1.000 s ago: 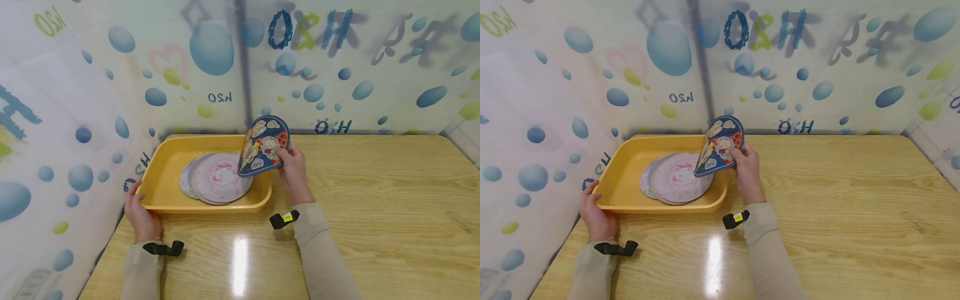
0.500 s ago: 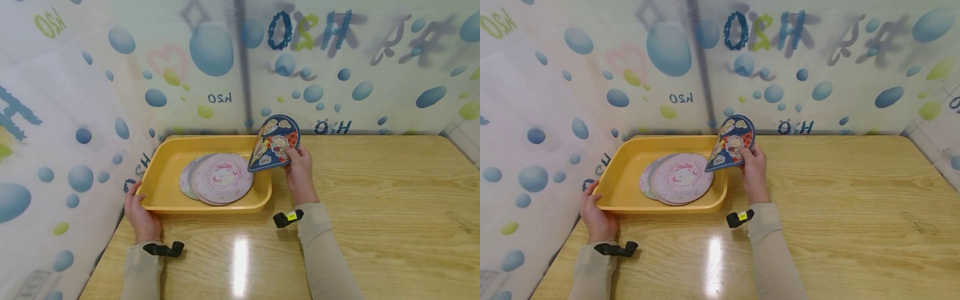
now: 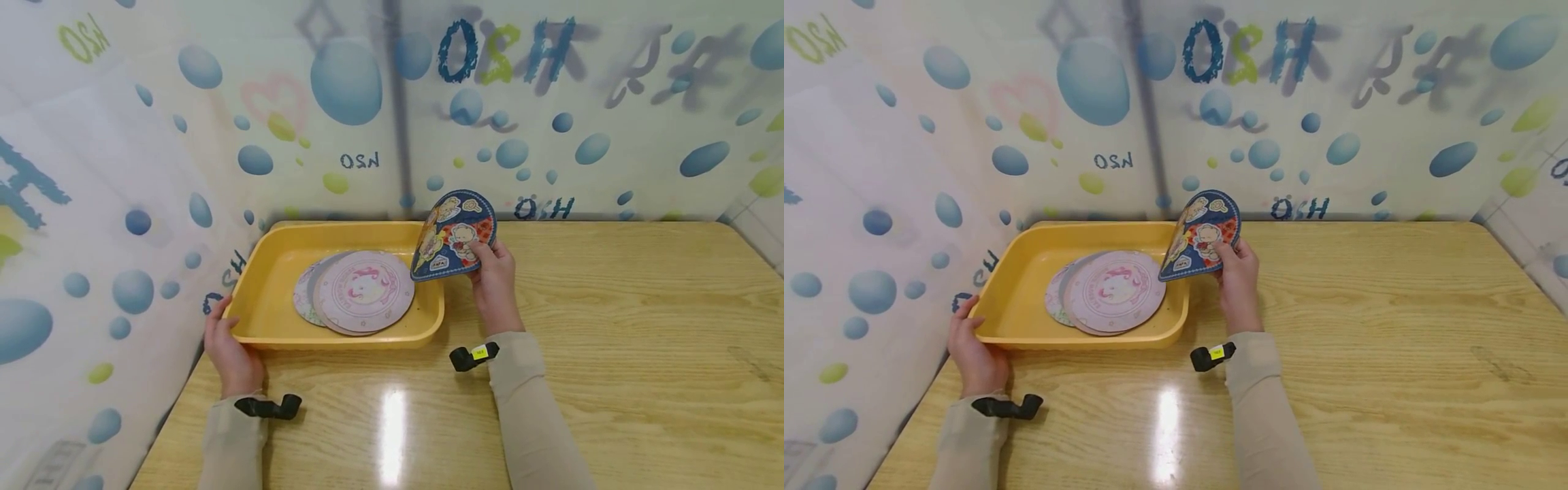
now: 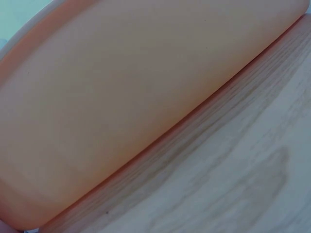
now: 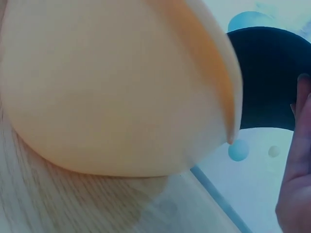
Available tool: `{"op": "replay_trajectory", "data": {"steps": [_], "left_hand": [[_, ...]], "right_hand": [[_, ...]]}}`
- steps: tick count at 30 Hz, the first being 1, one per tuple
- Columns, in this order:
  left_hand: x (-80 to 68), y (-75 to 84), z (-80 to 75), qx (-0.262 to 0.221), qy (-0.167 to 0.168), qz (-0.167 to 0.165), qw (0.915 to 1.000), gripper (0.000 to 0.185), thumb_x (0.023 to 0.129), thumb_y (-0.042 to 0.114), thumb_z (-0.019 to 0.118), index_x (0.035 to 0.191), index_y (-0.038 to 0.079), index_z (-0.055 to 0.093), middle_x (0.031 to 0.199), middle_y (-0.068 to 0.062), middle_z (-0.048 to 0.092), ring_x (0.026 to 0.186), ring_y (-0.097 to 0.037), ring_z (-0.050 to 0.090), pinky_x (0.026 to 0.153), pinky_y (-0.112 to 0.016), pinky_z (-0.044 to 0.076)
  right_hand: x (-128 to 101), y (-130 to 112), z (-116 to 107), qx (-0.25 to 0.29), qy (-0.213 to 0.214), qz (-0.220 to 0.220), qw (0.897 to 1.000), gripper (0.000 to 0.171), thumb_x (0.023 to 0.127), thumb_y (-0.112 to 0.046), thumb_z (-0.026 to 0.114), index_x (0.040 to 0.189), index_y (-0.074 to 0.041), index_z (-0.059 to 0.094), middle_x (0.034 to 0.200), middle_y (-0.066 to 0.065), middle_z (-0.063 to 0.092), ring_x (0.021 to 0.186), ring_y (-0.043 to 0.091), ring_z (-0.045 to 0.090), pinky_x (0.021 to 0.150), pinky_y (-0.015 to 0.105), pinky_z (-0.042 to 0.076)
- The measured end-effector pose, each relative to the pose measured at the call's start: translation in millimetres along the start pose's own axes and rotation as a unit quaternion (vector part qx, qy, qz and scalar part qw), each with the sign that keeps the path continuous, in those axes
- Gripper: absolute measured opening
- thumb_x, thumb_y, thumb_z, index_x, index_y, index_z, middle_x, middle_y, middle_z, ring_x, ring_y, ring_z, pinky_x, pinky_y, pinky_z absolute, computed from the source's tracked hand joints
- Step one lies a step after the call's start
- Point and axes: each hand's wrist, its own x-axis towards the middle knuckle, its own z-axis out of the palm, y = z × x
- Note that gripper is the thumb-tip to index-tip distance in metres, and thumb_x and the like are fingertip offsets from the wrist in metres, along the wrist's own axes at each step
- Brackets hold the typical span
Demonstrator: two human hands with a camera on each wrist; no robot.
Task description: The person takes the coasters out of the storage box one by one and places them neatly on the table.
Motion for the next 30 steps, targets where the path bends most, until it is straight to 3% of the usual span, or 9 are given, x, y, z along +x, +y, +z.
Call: {"op": "replay_trajectory", "data": {"steps": [12,18,21,25,30], "left_hand": [[1.2,-0.2,0.2,-0.002,0.001,0.003,1.0,0.039,0.086,0.002,0.033,0.118,0.008,0.054,0.134,-0.004,0.037,0.118,-0.022,0.039,0.098,-0.034,0.034],[-0.2,-0.8,-1.2,0.003,-0.001,-0.001,1.0,0.04,0.086,0.002,0.032,0.119,0.008,0.053,0.134,-0.003,0.036,0.118,-0.022,0.039,0.098,-0.033,0.035],[-0.2,-1.1,-1.2,0.005,-0.002,-0.001,1.0,0.04,0.086,0.003,0.032,0.12,0.009,0.053,0.134,-0.002,0.036,0.118,-0.022,0.039,0.098,-0.033,0.035],[1.8,-1.7,-1.0,-0.004,-0.001,0.002,1.0,0.04,0.086,0.002,0.032,0.119,0.007,0.053,0.135,-0.003,0.036,0.118,-0.022,0.039,0.098,-0.034,0.034],[4.3,-2.9,-2.2,-0.026,0.0,0.002,0.9997,0.04,0.085,0.0,0.032,0.118,0.005,0.054,0.135,-0.005,0.035,0.117,-0.023,0.039,0.098,-0.034,0.034]], "right_hand": [[5,3,-11,-0.01,0.031,0.009,0.999,0.032,0.084,-0.012,0.057,0.115,-0.003,0.053,0.097,0.009,0.062,0.073,0.015,0.063,0.061,0.024,0.052],[7,11,-17,-0.079,0.068,0.034,0.994,0.031,0.086,-0.022,0.056,0.113,-0.006,0.054,0.096,0.008,0.061,0.072,0.015,0.061,0.063,0.025,0.051],[8,15,-18,-0.115,0.085,0.041,0.989,0.026,0.087,-0.025,0.055,0.106,-0.008,0.055,0.091,0.007,0.06,0.067,0.013,0.059,0.057,0.025,0.05],[9,19,-20,-0.126,0.097,0.034,0.987,0.02,0.087,-0.024,0.055,0.098,-0.008,0.054,0.083,0.006,0.06,0.059,0.012,0.056,0.048,0.022,0.046],[9,23,-23,-0.154,0.103,0.037,0.982,0.017,0.087,-0.024,0.056,0.094,-0.008,0.054,0.077,0.004,0.06,0.054,0.011,0.053,0.046,0.023,0.043]]}}
